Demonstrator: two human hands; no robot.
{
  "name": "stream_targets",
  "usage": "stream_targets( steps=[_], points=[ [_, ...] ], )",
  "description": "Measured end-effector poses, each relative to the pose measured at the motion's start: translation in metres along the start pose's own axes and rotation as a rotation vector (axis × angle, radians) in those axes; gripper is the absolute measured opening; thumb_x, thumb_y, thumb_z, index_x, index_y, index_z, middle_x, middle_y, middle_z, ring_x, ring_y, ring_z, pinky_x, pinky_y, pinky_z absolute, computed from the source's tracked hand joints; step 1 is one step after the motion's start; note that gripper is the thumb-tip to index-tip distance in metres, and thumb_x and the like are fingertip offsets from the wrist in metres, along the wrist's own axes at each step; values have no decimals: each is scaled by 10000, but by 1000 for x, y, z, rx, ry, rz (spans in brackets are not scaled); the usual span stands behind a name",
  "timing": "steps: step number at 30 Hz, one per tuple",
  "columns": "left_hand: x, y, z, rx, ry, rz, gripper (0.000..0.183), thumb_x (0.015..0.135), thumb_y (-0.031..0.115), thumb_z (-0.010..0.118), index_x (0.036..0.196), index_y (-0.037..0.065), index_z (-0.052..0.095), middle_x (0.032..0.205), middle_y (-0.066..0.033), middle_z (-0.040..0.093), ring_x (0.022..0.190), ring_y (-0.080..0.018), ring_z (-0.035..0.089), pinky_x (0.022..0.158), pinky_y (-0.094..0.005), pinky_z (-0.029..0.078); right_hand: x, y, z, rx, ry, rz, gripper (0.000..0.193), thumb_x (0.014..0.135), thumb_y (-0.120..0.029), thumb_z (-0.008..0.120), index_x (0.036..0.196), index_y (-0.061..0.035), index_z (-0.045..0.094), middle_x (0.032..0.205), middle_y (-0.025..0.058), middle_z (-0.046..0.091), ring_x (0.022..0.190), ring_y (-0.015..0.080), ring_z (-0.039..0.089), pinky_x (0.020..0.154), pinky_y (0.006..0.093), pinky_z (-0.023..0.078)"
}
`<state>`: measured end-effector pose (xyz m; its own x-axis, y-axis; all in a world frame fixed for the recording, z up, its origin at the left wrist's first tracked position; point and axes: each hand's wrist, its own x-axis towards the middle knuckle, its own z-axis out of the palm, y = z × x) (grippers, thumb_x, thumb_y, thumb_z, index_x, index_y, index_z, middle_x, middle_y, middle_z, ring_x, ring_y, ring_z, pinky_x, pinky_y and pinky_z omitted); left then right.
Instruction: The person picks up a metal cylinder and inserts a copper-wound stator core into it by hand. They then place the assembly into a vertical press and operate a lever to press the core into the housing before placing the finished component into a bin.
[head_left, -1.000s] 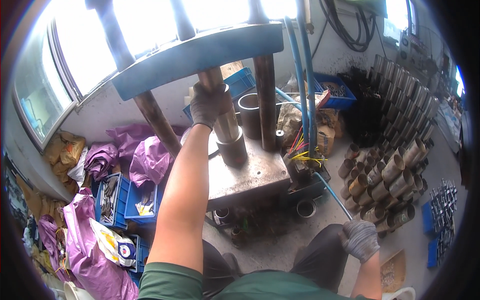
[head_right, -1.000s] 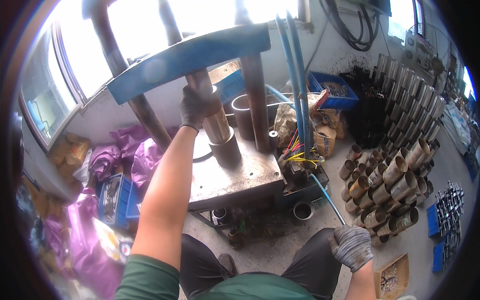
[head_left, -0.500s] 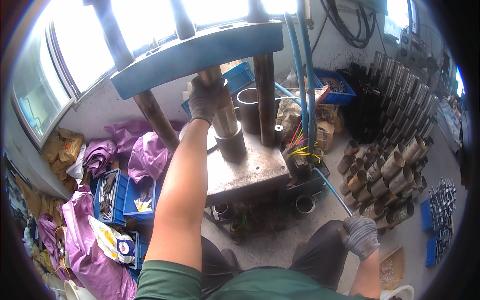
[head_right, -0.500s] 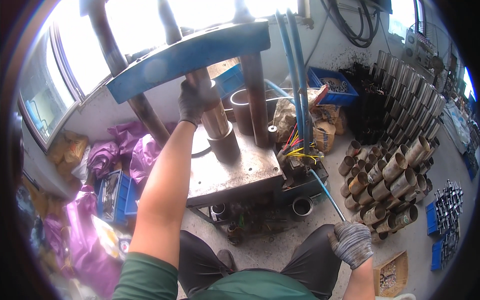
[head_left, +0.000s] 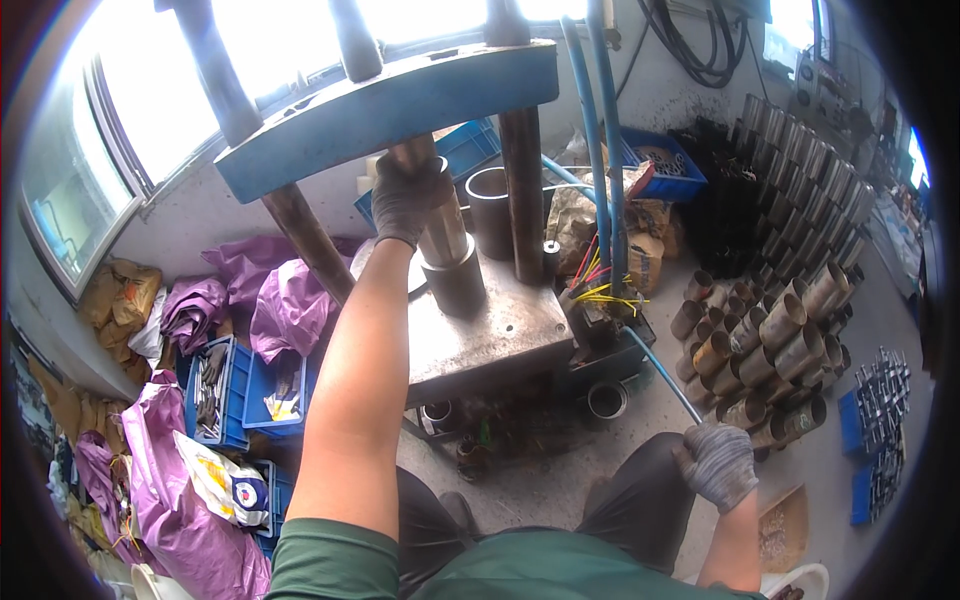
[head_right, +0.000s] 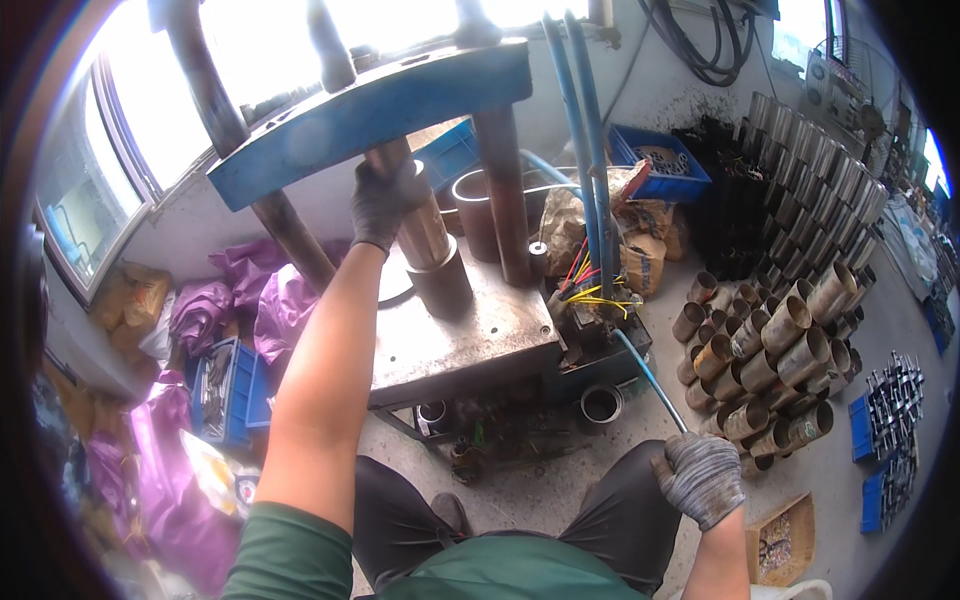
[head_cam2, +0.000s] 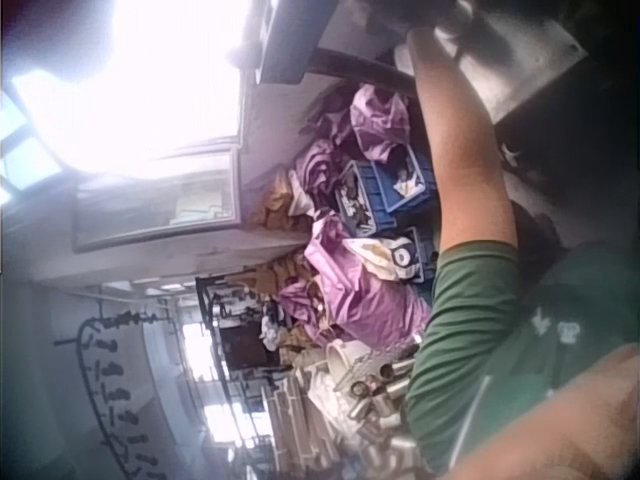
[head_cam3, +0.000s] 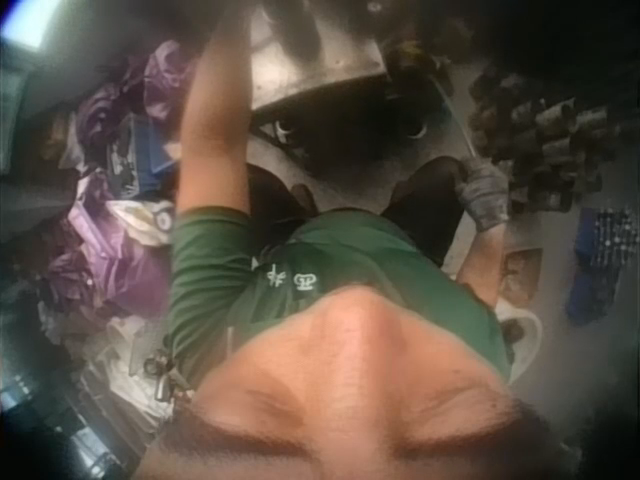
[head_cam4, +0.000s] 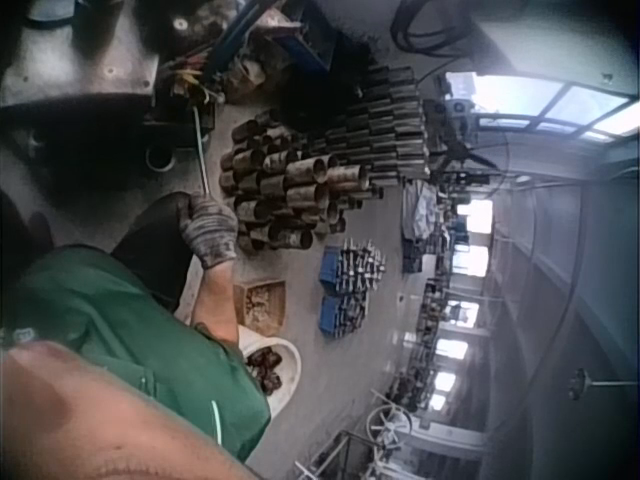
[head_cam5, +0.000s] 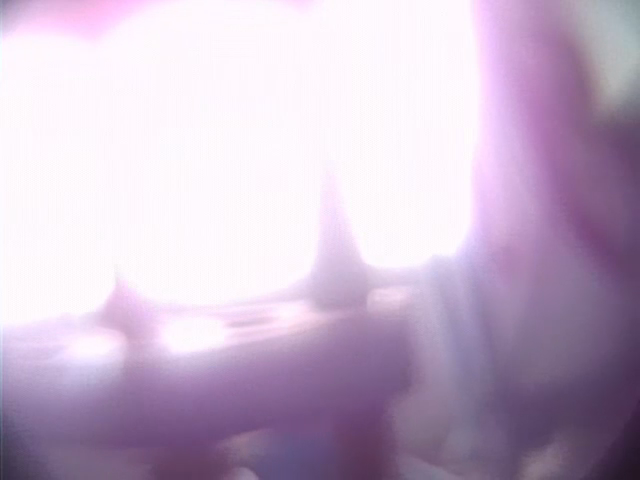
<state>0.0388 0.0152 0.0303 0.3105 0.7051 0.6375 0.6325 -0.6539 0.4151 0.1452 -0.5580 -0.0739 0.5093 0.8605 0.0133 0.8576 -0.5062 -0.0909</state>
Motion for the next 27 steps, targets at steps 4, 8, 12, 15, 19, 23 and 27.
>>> stream_targets(
  steps=[4,8,12,15,19,23,27],
  points=[
    [-2,-7,5,-5,16,9,742,838,492,733,1255,-101,572,1178,-344,702,1158,-470,700,1023,-490,548,2,-1,-1,-4,-15,6,358,935,-404,657,832,-66,720,866,180,726,846,397,715,786,522,550],
    [-11,17,-7,-86,-80,12,718,816,467,766,1230,-95,602,1145,-333,716,1128,-457,714,1004,-482,558,-1,1,-1,-12,1,19,337,937,-384,663,845,-65,720,865,181,724,842,400,712,787,521,551],
    [-14,9,-11,-126,-32,-14,684,790,444,801,1204,-73,631,1105,-313,733,1086,-435,733,978,-468,571,0,0,0,-8,26,-4,315,936,-367,672,860,-65,721,865,181,722,838,403,708,789,522,550],
    [-19,11,-8,-141,38,-70,704,779,446,819,1220,-67,623,1120,-296,734,1085,-424,732,977,-458,570,0,2,2,-4,23,-1,312,929,-366,682,862,-64,723,867,181,722,837,403,706,788,522,550],
    [-28,19,-12,-193,0,-90,775,781,473,836,1269,-72,579,1190,-271,708,1141,-407,707,1006,-436,555,-1,1,1,-10,14,18,319,918,-374,697,841,-65,724,856,180,722,828,400,706,780,518,548],
    [-31,14,-11,-180,16,-50,814,786,494,855,1292,-69,557,1217,-255,684,1179,-387,689,1029,-421,540,0,-1,1,9,31,14,329,911,-384,705,813,-70,723,830,174,717,808,394,705,770,513,547],
    [-34,12,-9,-343,-15,-175,833,784,495,872,1312,-60,545,1247,-266,686,1196,-387,687,1042,-429,531,0,0,2,19,36,20,331,906,-389,710,804,-74,720,818,171,714,800,391,705,767,511,548]
  ],
)
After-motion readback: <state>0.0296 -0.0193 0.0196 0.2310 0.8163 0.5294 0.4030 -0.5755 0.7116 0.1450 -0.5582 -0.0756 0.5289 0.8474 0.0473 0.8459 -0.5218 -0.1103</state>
